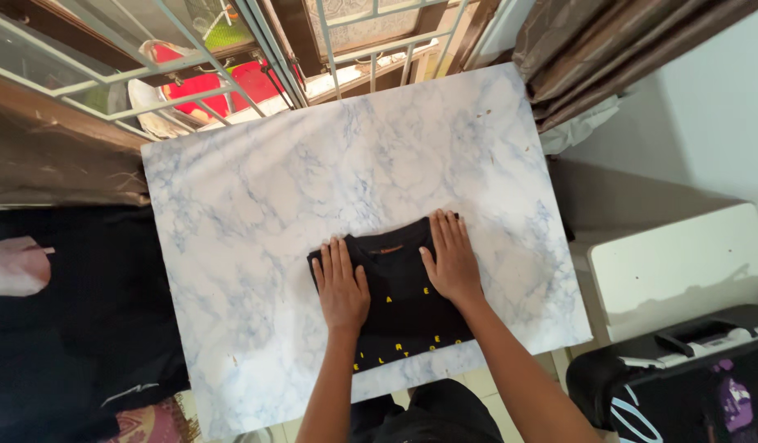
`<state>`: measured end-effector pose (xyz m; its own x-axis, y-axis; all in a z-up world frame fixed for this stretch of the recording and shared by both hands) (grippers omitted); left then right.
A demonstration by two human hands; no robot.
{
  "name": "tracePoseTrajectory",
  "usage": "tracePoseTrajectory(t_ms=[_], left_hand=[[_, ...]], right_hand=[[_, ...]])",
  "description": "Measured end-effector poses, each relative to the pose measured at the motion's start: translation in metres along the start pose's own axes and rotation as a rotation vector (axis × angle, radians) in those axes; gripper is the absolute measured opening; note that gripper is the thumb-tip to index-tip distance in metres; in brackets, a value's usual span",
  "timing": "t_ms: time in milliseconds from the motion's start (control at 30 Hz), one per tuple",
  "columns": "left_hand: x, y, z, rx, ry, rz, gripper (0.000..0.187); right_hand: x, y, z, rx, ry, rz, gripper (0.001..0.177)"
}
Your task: The person folds a black t-shirt on a table by tucking the sleeves and bottom half inward, then places the folded shirt into an open suitcase.
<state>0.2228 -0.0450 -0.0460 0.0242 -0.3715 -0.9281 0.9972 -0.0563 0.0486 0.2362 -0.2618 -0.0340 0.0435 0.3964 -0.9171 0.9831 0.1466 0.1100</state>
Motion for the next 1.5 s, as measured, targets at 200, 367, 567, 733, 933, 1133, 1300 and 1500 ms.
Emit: tracePoseTrajectory(t_ms=[200,367,567,733,933,1133,1300,1500], left_hand=[[-0.001,0.006,0.0,-0.016,0.01,-0.056,0.066],[0.005,0.008,-0.002,-0.021,0.058,-0.107,0.07],[0.003,0.01,-0.001,-0.028,0.045,-0.085,0.07],[-0.007,0.008,-0.001,-0.027,-0.014,-0.04,0.069],[-0.021,0.005,-0.001,-0.052,-0.192,0.002,0.067],[-0.023,-0.009,-0.022,-0.075,-0.083,0.097,0.065],[-0.024,-0.015,-0.03,-0.038,-0.006,0.045,0.075],[-0.02,-0.084,0.022,0.009,-0.05,0.01,0.067]], right_hand=[[0.0,0.006,-0.003,0.04,-0.063,-0.051,0.078],[0.0,0.009,0.0,0.08,-0.058,-0.062,0.077],[0.0,0.012,-0.002,0.061,-0.091,-0.07,0.078],[0.0,0.009,-0.002,0.059,-0.087,-0.051,0.078],[0.014,0.003,0.009,0.034,-0.087,-0.073,0.08],[0.018,-0.016,0.026,0.049,-0.115,-0.104,0.077],[0.006,-0.018,0.024,0.058,-0.108,-0.189,0.08],[0.008,-0.068,-0.063,-0.056,-0.01,-0.194,0.074]])
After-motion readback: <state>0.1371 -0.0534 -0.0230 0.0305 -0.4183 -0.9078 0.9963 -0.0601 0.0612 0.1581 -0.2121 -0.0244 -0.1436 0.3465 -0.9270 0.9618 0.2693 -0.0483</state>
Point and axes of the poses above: each hand's wrist, its own y-axis towards the middle knuckle, its own x-axis out of the palm, z = x × y, the point moved 9 cm from there along y, towards the middle knuckle, and after that the axes turned 3 degrees about y, right-handed, at the moved point
